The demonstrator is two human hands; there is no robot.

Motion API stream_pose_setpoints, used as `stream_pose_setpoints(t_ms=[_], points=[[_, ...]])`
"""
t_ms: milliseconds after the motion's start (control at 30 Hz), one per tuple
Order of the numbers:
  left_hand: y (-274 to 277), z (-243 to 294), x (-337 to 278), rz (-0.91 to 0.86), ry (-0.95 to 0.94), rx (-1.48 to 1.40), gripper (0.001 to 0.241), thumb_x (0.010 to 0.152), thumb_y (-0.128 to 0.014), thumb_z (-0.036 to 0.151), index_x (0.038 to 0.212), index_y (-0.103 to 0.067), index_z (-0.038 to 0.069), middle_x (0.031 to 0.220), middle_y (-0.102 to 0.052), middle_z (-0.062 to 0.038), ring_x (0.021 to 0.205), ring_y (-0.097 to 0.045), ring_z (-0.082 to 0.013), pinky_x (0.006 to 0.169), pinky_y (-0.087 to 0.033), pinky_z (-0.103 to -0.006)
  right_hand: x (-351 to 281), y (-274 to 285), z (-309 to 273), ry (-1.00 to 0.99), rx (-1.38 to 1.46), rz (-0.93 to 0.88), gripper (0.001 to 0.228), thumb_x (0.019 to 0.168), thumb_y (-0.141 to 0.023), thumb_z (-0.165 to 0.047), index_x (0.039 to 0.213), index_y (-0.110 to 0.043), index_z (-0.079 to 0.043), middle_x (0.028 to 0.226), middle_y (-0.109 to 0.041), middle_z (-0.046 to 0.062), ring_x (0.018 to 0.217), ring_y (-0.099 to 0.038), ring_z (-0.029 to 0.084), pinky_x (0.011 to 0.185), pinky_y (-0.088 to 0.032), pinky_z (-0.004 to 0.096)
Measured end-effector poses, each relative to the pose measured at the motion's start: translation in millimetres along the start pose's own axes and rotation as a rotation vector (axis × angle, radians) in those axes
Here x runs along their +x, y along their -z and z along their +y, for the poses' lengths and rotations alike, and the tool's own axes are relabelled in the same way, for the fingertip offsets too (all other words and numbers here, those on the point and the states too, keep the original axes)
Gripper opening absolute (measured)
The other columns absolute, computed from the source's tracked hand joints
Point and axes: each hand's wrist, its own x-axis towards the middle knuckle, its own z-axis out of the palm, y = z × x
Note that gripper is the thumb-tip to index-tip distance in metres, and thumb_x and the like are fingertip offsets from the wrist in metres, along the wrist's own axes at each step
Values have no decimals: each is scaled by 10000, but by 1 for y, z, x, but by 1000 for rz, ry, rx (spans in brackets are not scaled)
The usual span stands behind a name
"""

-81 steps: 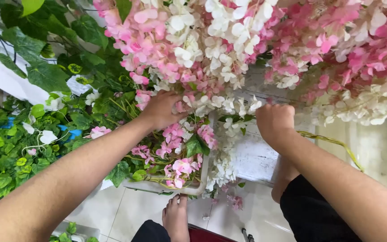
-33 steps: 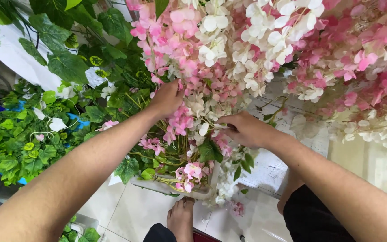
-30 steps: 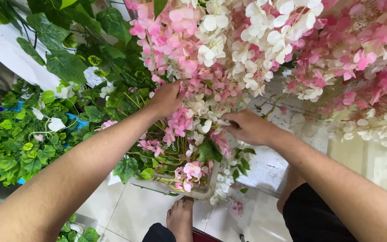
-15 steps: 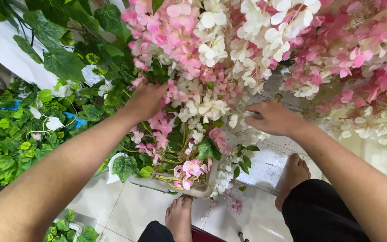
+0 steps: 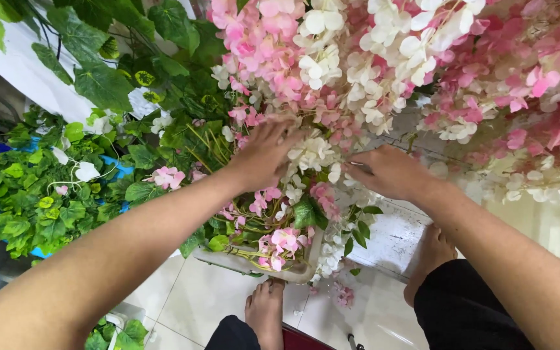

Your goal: Arranging artificial pink and white flower stems into a large decorative floral display.

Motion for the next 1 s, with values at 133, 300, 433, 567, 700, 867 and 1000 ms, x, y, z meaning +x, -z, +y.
stream_pose_setpoints(t_ms=[133, 300, 433, 567, 700, 867, 1000], points=[[-29, -20, 8, -98, 0, -17, 646, 928, -562, 154, 1542, -374, 75, 1494, -436, -237, 1433, -373, -436, 1195, -207, -593, 2, -3, -2, 46, -31, 75, 389, 1025, -486, -322, 1199, -746, -92, 883, -789, 206, 830, -753, 423, 764, -599, 503], [-52, -47, 17, -58, 37, -364, 463, 946, -579, 163, 1389, -527, 40, 1353, -589, -222, 1306, -534, -452, 1110, -379, -579, 6, -3, -10, 19, 48, 79, 425, 1056, -460, -311, 1267, -687, -20, 920, -777, 224, 828, -768, 357, 700, -630, 442], [-38, -31, 1, -91, 11, -460, 458, 968, -528, 112, 1410, -521, -5, 1366, -591, -249, 1304, -542, -450, 1106, -405, -561, 13, -9, -21, -31, 154, 24, 514, 1032, -469, -398, 1372, -583, -29, 949, -756, 240, 895, -755, 359, 737, -636, 474], [-37, -29, -7, -32, -25, -500, 449, 952, -564, 78, 1389, -524, -15, 1304, -606, -270, 1260, -559, -475, 1054, -459, -558, 19, -7, -43, 74, 198, 104, 511, 1010, -531, -394, 1284, -603, 31, 1009, -699, 254, 968, -716, 415, 783, -600, 504], [-18, -25, -19, -22, 0, -487, 504, 920, -616, 82, 1401, -499, -6, 1307, -609, -286, 1259, -551, -505, 1038, -476, -581, 29, -13, -42, 166, 192, 144, 306, 1016, -550, -265, 1026, -690, 6, 723, -697, 209, 746, -726, 362, 653, -563, 435], [-29, -43, -22, 82, 110, -448, 536, 894, -688, 200, 1367, -467, 78, 1243, -615, -236, 1231, -569, -491, 985, -512, -577, 31, -4, -41, 118, 245, 141, 304, 1011, -552, -254, 969, -691, 12, 665, -663, 171, 674, -682, 321, 615, -521, 395], [-22, -12, -35, 57, 295, -724, 665, 893, -683, 258, 1460, -402, 54, 1390, -535, -298, 1326, -517, -469, 1089, -464, -560, 22, 3, -55, 71, 408, 140, 240, 992, -571, -198, 979, -708, -2, 737, -686, 156, 731, -670, 270, 679, -534, 382]])
